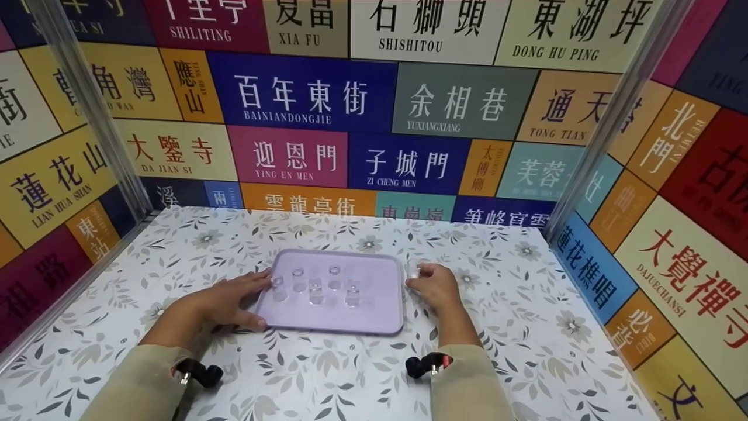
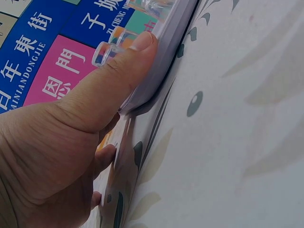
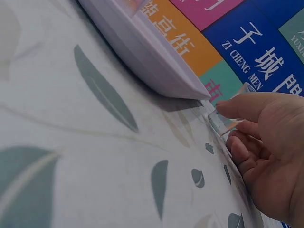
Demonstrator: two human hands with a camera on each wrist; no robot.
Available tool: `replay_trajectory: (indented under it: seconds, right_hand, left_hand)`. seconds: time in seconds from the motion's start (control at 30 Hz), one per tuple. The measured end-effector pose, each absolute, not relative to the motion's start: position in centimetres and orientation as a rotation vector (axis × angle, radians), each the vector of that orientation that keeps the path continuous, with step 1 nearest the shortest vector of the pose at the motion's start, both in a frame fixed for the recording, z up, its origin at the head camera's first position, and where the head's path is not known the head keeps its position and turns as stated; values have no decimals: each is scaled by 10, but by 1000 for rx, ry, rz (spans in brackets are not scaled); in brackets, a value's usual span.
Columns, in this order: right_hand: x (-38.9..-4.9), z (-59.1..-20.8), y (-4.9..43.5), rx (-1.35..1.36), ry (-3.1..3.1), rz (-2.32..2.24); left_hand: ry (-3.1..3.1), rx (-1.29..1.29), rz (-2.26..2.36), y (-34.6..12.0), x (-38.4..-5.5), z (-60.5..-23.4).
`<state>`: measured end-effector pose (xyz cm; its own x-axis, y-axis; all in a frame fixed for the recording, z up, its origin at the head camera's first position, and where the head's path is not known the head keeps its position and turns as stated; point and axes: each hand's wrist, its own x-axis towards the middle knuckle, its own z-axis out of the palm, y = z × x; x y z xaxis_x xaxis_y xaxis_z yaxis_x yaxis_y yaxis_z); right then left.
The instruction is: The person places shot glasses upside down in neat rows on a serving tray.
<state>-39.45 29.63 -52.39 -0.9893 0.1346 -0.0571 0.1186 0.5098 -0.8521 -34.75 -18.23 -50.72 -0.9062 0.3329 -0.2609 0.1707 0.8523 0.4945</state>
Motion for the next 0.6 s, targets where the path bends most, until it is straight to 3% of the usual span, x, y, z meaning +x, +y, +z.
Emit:
replay_trajectory:
  seconds: [0.27, 0.6]
  right_hand:
    - [-398, -528, 301, -118, -2835, 1228]
    - [-395, -525, 301, -152, -2804, 1304]
  left_hand:
    - [2706, 408, 669, -181, -345, -504]
    - [2706, 413, 659, -180, -344, -502]
